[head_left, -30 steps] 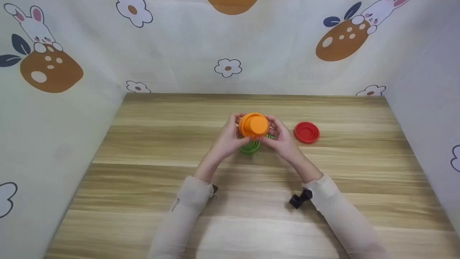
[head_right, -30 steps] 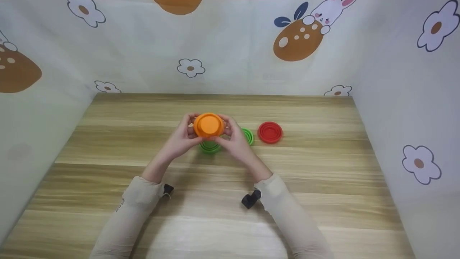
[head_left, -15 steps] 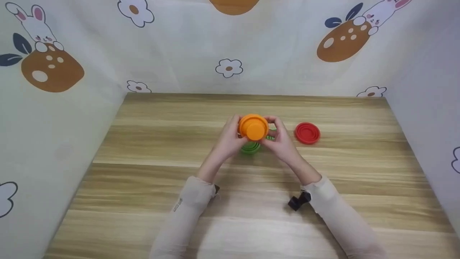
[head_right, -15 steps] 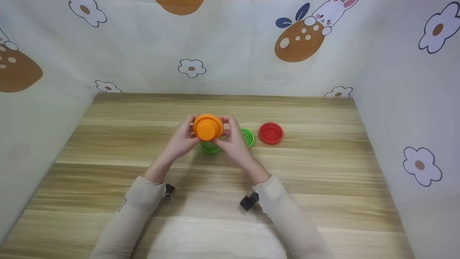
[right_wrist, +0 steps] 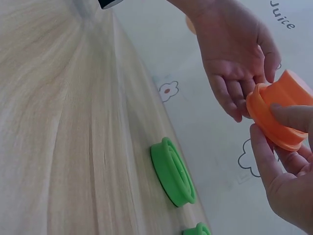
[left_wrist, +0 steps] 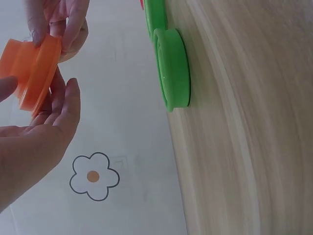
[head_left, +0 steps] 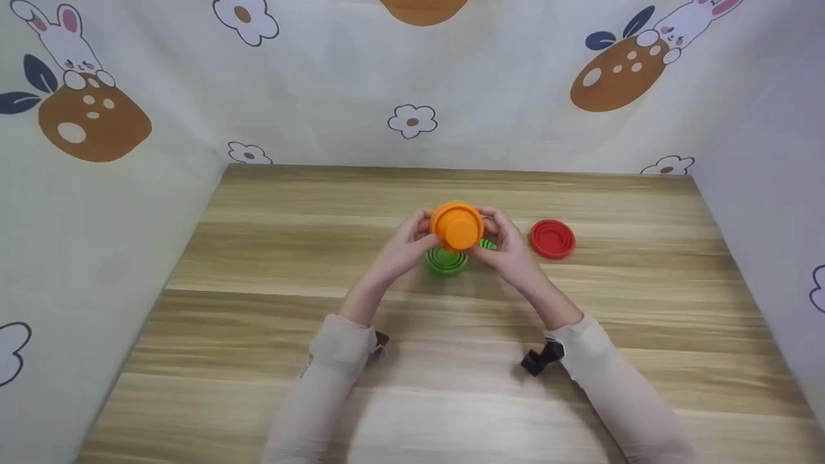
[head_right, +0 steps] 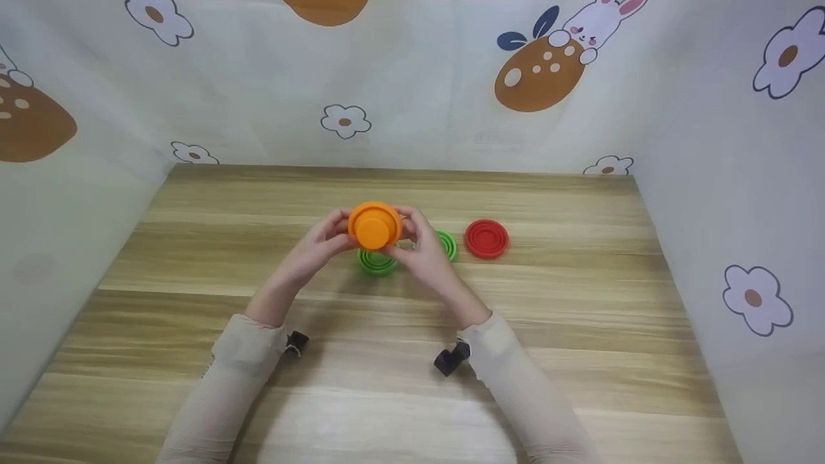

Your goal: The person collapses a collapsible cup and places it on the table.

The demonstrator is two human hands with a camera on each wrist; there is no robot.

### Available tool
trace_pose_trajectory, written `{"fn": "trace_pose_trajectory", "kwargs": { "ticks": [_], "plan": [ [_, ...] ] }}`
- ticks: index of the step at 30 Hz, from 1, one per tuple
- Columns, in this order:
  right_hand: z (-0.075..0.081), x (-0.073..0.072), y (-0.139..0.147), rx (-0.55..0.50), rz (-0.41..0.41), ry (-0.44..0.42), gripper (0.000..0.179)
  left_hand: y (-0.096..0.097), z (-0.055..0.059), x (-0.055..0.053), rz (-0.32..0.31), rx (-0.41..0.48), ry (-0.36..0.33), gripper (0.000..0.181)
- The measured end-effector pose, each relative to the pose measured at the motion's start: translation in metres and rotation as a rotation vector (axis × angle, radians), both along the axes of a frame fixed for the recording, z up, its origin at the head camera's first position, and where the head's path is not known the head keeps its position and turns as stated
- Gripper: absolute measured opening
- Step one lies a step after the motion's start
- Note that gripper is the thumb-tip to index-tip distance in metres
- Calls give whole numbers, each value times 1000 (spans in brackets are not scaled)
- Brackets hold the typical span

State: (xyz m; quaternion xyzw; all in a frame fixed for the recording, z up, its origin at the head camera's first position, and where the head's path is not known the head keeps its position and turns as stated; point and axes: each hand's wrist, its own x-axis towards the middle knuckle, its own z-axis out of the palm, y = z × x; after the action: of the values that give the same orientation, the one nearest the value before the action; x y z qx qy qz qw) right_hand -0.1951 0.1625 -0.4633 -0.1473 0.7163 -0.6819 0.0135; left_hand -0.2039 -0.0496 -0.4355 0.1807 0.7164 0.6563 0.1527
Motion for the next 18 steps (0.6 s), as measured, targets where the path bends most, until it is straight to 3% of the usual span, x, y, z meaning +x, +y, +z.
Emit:
{"fn": "trace_pose_trajectory", "kwargs": {
  "ticks": [5, 13, 18],
  "plan": [
    [-1, 2, 3, -27, 63, -28, 59, -1, 1, 0, 13, 13, -36, 34],
    [3, 4, 5, -214, 101, -257, 36, -1, -1, 1, -10, -37, -100, 29],
    [5, 5, 4, -234, 102, -298, 27, 0, -2, 2, -19, -48, -121, 30]
  ]
}}
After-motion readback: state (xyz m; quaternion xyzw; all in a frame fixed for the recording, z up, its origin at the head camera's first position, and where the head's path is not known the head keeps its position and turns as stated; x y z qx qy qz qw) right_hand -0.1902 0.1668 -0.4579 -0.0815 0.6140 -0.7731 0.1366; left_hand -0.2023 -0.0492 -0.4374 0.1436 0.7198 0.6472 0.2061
